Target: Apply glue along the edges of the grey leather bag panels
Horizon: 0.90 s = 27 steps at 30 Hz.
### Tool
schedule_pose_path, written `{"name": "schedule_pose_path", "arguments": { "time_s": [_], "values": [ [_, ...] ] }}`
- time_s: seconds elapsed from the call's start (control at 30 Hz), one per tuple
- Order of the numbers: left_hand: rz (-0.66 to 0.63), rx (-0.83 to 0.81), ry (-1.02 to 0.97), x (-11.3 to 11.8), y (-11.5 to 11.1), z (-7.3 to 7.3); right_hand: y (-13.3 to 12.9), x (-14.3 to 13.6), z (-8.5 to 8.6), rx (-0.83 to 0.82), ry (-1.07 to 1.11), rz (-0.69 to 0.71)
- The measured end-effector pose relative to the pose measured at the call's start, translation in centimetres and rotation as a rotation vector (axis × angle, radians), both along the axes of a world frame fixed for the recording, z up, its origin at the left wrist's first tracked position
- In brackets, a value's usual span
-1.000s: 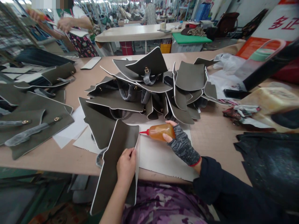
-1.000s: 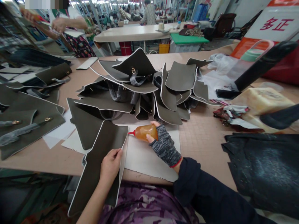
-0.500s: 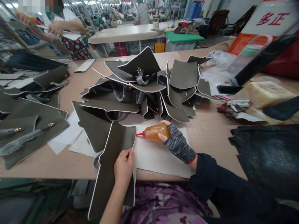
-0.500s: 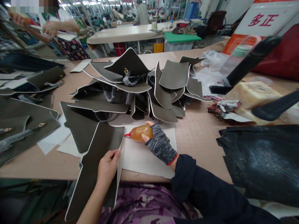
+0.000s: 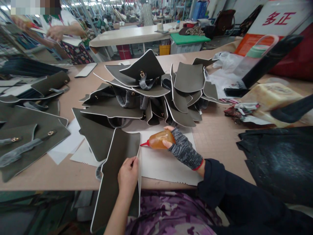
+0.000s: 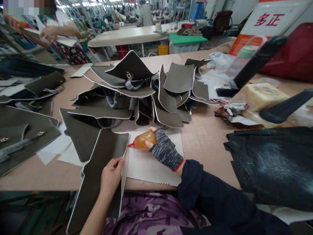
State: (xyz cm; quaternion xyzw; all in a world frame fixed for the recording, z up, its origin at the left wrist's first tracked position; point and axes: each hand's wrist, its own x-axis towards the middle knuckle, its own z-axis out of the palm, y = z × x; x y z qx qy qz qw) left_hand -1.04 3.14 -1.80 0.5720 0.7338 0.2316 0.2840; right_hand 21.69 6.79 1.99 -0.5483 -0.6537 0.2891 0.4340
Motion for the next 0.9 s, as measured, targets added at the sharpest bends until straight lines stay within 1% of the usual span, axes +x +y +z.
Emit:
{"name": "schedule_pose_path", "arguments": {
  "time_s": [0.27,0.5,0.63,0.9],
  "values": [
    [0.000,0.000,-0.007,0.0,0.0,-0.1,-1.0,0.0,0.4,-0.044,0.010,-0.037],
    [-0.013,0.019,0.007,-0.1,0.0,-0.3,-1.5,0.2,-0.3,-0.013,0.000,-0.018],
    [-0.014,0.021,0.012,-0.1,-0.1,-0.3,-2.2,0.2,-0.4,-0.013,0.015,-0.010],
    [-0.030,0.046,0.009,-0.3,-0.3,-0.3,-3.8,0.1,-0.4,-0.111,0.067,-0.012]
  ]
}}
